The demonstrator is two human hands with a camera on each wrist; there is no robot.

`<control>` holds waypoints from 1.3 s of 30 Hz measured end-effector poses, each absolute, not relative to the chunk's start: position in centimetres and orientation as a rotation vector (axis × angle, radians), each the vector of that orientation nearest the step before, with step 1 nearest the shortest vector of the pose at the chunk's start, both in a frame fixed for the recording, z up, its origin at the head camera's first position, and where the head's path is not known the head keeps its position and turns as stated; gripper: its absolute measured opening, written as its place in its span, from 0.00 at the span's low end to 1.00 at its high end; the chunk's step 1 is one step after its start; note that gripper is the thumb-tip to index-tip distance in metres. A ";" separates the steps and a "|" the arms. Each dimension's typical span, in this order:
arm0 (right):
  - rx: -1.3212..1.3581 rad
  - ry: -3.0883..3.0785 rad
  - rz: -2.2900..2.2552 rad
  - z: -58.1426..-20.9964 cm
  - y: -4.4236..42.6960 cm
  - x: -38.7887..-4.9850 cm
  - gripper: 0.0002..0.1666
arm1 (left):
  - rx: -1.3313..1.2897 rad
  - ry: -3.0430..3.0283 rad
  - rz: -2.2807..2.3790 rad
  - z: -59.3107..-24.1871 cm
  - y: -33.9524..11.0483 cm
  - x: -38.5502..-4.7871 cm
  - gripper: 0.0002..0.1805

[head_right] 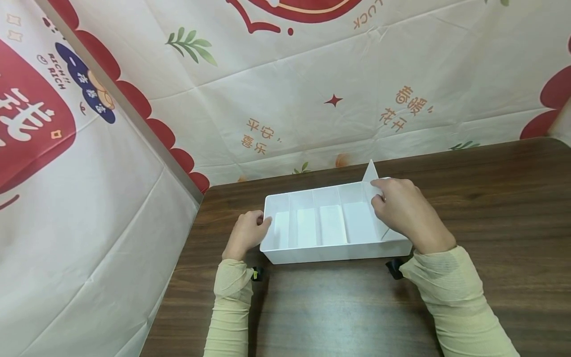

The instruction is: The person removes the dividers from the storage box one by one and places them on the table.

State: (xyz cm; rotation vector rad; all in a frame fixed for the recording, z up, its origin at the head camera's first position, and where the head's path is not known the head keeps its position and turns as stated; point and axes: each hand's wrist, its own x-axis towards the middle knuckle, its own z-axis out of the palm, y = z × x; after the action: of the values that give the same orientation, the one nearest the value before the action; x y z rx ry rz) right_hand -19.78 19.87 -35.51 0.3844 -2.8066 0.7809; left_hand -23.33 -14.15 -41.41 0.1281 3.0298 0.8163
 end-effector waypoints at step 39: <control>0.295 -2.762 0.874 -35.1 21.3 -19.6 0.22 | 0.119 3.029 0.832 -41.5 -14.2 -23.4 0.15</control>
State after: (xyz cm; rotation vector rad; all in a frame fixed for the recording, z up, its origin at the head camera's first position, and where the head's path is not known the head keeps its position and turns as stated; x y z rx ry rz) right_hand -19.59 21.29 -35.10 0.2955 -2.7624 0.8739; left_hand -23.39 -14.17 -41.51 0.1186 3.0286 0.8320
